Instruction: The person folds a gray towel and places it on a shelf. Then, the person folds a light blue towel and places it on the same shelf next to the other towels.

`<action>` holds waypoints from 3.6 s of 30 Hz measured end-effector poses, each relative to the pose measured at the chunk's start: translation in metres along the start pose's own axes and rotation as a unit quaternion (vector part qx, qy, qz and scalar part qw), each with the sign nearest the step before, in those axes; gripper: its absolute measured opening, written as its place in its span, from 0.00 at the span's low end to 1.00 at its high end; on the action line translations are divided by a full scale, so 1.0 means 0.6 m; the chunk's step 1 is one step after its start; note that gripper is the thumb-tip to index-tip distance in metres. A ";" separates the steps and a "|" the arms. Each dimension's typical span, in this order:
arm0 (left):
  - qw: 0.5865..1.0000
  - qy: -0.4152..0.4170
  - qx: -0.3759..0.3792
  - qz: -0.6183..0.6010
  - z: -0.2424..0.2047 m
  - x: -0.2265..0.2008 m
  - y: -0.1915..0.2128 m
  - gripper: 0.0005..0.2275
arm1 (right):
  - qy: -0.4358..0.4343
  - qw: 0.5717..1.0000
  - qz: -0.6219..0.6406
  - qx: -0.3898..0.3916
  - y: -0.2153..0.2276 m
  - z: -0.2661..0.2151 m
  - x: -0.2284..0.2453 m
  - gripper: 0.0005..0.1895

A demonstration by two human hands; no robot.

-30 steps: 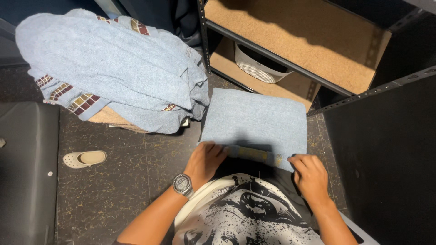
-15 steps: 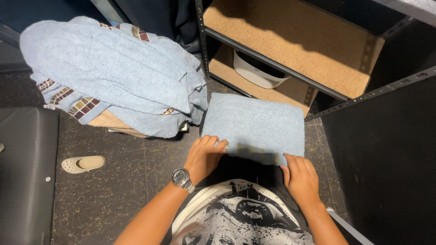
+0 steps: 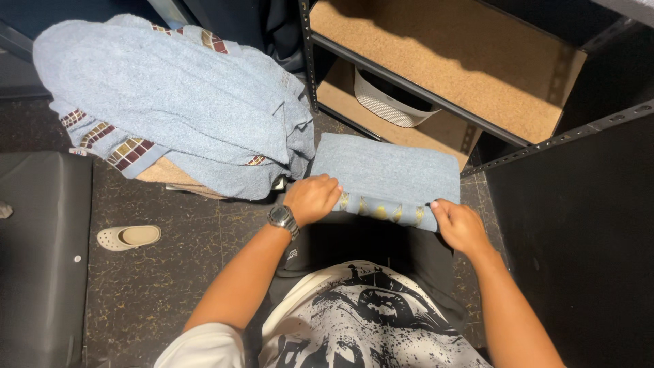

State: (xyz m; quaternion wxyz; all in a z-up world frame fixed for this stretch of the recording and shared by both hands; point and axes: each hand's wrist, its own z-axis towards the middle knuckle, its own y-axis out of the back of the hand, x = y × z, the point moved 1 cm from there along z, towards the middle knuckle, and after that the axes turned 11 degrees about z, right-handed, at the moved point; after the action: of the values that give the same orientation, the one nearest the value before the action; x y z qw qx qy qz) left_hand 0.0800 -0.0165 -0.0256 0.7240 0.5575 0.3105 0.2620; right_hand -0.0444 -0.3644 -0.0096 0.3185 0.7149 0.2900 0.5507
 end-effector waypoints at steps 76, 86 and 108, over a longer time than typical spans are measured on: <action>0.975 -0.083 0.203 0.014 0.062 -0.037 0.027 0.18 | 0.159 0.964 -0.209 -0.036 0.052 -0.011 0.075 0.22; 0.995 0.014 -0.090 0.034 -0.006 -0.073 -0.009 0.34 | 0.090 0.986 -0.143 0.007 -0.028 -0.054 -0.005 0.31; 0.997 0.054 0.046 0.001 -0.088 -0.143 0.080 0.33 | 0.115 0.970 -0.202 -0.073 -0.045 -0.155 0.094 0.40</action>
State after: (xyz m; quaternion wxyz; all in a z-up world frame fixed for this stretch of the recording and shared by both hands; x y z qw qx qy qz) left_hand -0.0182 -0.0332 0.0245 0.6792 0.5760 0.3601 0.2779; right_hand -0.1239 -0.2918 0.0211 0.4389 0.5480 0.4224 0.5733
